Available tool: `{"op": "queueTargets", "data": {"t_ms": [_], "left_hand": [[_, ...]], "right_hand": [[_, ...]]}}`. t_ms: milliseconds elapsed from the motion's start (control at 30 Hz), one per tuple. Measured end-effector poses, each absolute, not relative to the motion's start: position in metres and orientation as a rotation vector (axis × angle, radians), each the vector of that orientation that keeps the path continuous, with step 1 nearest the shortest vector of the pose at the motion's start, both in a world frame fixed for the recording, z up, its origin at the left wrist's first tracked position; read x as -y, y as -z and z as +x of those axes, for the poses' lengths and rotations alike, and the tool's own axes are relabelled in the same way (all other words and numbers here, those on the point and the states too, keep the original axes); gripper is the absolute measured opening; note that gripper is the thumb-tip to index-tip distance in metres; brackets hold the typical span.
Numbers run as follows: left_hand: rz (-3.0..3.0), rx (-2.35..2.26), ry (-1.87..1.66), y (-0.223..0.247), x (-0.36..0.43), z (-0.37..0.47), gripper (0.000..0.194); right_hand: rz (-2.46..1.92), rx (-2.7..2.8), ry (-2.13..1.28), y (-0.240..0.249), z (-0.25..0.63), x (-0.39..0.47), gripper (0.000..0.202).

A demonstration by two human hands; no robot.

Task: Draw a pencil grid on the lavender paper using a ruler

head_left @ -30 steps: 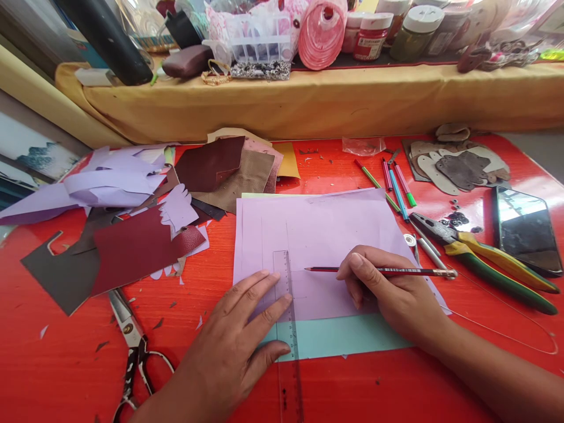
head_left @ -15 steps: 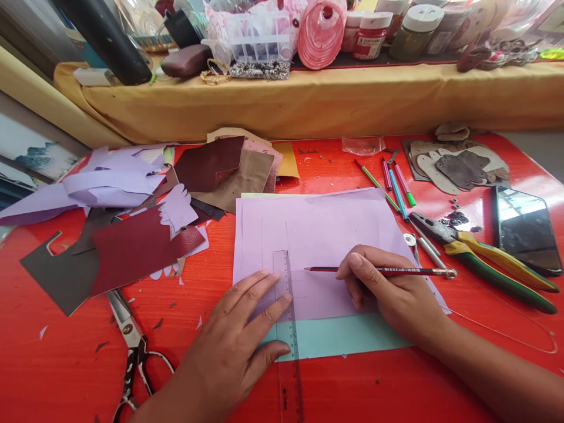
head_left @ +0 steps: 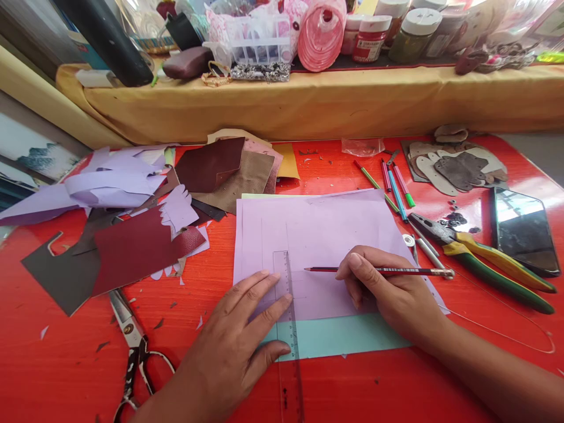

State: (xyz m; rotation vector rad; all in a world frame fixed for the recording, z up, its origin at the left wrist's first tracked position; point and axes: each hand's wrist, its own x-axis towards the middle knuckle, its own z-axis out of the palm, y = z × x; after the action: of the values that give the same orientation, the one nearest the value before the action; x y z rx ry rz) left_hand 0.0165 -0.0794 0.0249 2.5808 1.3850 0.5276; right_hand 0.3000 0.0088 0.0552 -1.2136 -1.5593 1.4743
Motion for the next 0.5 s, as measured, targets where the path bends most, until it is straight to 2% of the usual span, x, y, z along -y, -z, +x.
{"op": "queueTargets", "data": {"t_ms": [500], "left_hand": [[2.549, -1.394, -0.502, -0.0179, 0.0828, 0.0151, 0.046]], "right_hand": [[-1.204, 1.549, -1.472, -0.0532, 0.2999, -0.0091, 0.054]]}}
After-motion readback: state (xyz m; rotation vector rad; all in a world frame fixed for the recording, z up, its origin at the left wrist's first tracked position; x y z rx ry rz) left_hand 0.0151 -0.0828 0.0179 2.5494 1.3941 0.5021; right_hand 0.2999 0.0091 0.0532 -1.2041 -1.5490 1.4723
